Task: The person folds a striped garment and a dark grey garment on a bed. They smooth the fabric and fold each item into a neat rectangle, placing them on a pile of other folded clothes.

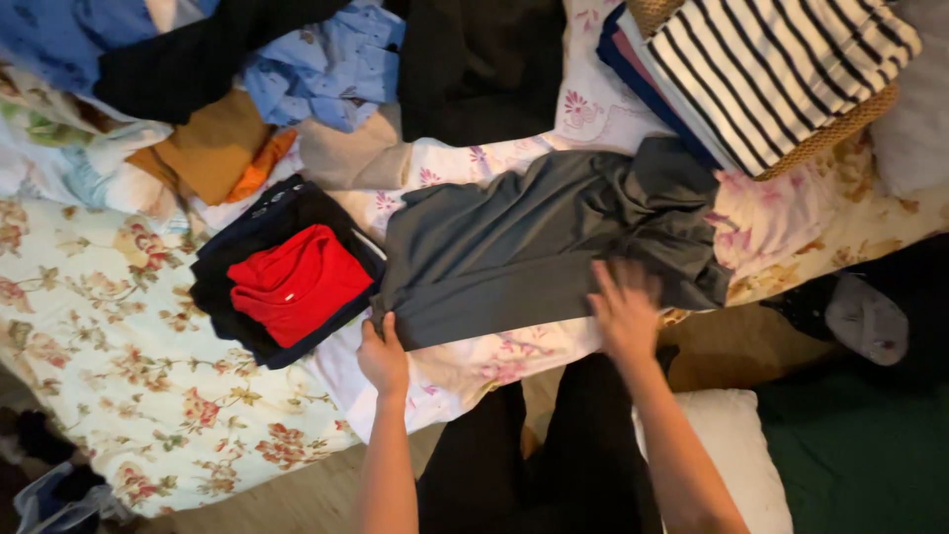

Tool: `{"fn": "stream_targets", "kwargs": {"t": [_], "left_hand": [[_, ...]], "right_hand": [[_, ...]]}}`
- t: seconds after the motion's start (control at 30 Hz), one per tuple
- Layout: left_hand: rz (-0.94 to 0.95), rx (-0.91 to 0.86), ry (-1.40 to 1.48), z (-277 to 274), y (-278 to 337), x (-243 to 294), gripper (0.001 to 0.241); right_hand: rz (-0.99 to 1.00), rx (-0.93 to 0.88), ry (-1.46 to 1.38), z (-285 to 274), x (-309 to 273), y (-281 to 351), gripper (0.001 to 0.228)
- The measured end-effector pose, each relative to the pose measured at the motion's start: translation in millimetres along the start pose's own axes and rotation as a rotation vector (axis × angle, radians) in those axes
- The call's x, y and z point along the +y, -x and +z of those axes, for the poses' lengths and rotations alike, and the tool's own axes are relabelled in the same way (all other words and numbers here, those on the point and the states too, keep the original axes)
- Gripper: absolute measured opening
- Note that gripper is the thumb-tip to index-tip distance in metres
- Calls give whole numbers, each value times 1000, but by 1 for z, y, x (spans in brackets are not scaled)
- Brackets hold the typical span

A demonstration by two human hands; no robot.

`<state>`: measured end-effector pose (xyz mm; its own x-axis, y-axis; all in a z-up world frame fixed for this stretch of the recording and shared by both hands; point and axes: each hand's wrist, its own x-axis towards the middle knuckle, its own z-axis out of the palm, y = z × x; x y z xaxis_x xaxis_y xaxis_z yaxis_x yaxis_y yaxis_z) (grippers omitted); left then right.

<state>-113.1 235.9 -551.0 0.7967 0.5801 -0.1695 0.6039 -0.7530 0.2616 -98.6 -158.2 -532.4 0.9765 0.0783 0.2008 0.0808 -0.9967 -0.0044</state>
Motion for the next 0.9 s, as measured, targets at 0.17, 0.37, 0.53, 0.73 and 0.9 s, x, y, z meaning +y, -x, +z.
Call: {"fn": "stream_targets", "kwargs": {"t": [0.17, 0.37, 0.53, 0.73, 0.9], "left_hand": [[141, 250, 143, -7, 5, 51, 47], [662, 87, 476, 21, 65, 189, 57], [856, -375, 765, 67, 116, 301, 85], [757, -418, 636, 120, 120, 330, 32], [506, -494, 709, 81, 101, 327, 34]], "right_hand": [[104, 87, -38, 14, 68, 32, 40], [474, 267, -389, -5, 109, 15, 32], [527, 48, -525, 40, 150, 41, 34], [705, 164, -493, 19, 174, 57, 13], [805, 40, -593, 11, 173, 52, 26]]}}
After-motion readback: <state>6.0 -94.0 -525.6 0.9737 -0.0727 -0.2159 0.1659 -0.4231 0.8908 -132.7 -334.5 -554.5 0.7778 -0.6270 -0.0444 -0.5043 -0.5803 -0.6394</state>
